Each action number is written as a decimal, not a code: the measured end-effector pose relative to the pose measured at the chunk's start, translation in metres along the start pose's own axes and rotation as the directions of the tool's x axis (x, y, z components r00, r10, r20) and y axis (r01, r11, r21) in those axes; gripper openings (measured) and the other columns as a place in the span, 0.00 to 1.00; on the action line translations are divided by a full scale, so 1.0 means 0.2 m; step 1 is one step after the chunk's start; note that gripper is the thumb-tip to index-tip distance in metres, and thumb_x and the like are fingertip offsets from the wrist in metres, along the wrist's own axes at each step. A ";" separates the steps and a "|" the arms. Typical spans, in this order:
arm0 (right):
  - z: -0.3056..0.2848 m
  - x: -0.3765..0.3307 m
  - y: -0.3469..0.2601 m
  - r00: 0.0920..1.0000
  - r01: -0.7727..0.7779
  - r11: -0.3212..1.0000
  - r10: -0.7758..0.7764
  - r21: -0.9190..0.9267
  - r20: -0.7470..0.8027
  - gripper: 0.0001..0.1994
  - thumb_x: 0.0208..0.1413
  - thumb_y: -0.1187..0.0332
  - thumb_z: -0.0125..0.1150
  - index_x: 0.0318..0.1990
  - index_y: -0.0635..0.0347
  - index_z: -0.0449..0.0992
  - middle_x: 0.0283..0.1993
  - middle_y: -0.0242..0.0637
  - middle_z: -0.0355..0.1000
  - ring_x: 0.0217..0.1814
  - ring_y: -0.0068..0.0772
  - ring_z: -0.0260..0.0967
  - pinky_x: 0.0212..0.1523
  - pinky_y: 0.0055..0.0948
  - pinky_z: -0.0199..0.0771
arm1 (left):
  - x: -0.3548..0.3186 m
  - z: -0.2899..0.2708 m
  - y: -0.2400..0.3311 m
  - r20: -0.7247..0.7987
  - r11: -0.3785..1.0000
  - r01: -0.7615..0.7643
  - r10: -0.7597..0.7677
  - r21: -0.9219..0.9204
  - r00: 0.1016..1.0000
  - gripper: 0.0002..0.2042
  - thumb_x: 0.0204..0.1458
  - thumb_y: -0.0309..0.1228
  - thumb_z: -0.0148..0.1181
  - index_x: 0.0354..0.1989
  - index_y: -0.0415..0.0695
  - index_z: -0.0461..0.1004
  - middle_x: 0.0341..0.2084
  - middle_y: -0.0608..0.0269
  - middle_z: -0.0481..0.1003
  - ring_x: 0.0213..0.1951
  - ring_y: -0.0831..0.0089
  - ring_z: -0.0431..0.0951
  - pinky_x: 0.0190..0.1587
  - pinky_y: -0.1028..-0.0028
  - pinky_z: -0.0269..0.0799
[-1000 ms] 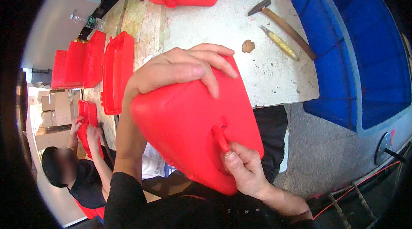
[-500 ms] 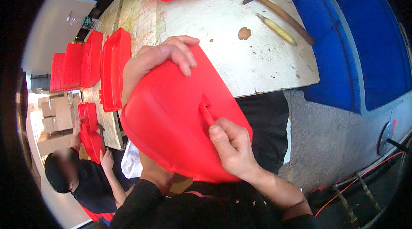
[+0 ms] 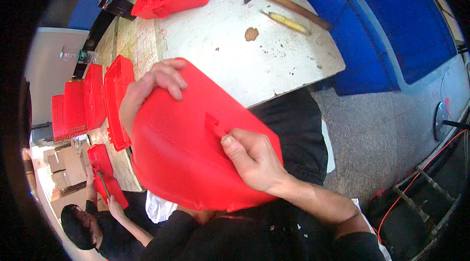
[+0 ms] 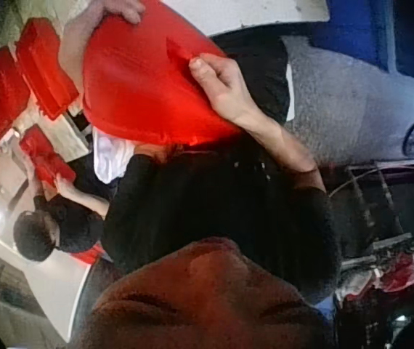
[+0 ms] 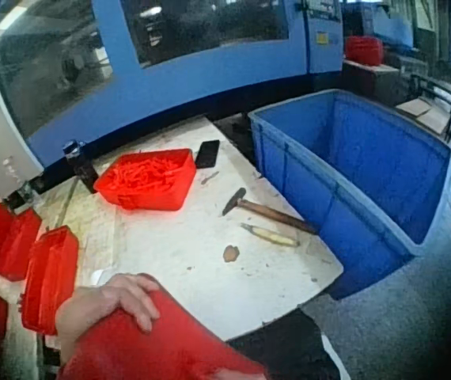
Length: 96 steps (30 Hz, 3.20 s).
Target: The person assembles red plastic containers by snapping lids onto bases and inserting small red plastic pieces into the handles. They repeatedly pick up containers, attach lids, and insert pieces, then place finished units into a blue bin.
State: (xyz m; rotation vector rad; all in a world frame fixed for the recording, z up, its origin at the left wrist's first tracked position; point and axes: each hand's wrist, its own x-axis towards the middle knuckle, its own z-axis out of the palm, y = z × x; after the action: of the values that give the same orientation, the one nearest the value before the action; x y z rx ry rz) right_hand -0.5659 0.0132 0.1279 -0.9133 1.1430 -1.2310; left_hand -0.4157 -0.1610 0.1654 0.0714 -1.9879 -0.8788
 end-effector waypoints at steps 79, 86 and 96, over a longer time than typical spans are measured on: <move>-0.74 0.96 0.23 0.877 0.030 -0.153 -0.470 -0.988 0.100 0.13 0.58 0.71 0.56 0.50 0.64 0.71 0.47 0.47 0.72 0.47 0.43 0.72 0.45 0.40 0.74 | -0.73 -0.01 0.15 -0.249 0.278 0.037 -0.904 -0.960 0.346 0.24 0.65 0.41 0.49 0.64 0.37 0.65 0.59 0.51 0.71 0.57 0.58 0.74 0.62 0.60 0.68; -0.39 0.30 -0.07 0.998 -0.029 0.860 0.052 -0.510 0.031 0.09 0.65 0.69 0.52 0.44 0.66 0.74 0.27 0.38 0.73 0.28 0.25 0.70 0.31 0.30 0.70 | -0.53 0.06 0.30 -0.251 0.281 0.190 -0.954 -0.941 0.167 0.25 0.64 0.41 0.52 0.64 0.36 0.64 0.58 0.52 0.72 0.56 0.61 0.75 0.62 0.61 0.68; -0.22 0.10 -0.10 0.999 -0.026 0.804 0.042 -0.595 0.013 0.08 0.64 0.69 0.56 0.43 0.65 0.76 0.29 0.45 0.74 0.29 0.44 0.76 0.31 0.34 0.73 | -0.21 0.21 0.45 -0.248 0.271 0.514 -0.962 -0.814 0.116 0.26 0.64 0.42 0.50 0.61 0.33 0.65 0.56 0.50 0.73 0.54 0.62 0.76 0.61 0.64 0.68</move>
State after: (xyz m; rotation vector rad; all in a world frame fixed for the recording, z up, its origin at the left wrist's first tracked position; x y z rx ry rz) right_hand -0.6139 -0.0060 0.1354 -1.3622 1.5588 -0.8221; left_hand -0.3980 -0.0547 0.1761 1.1391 -0.6374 -1.7535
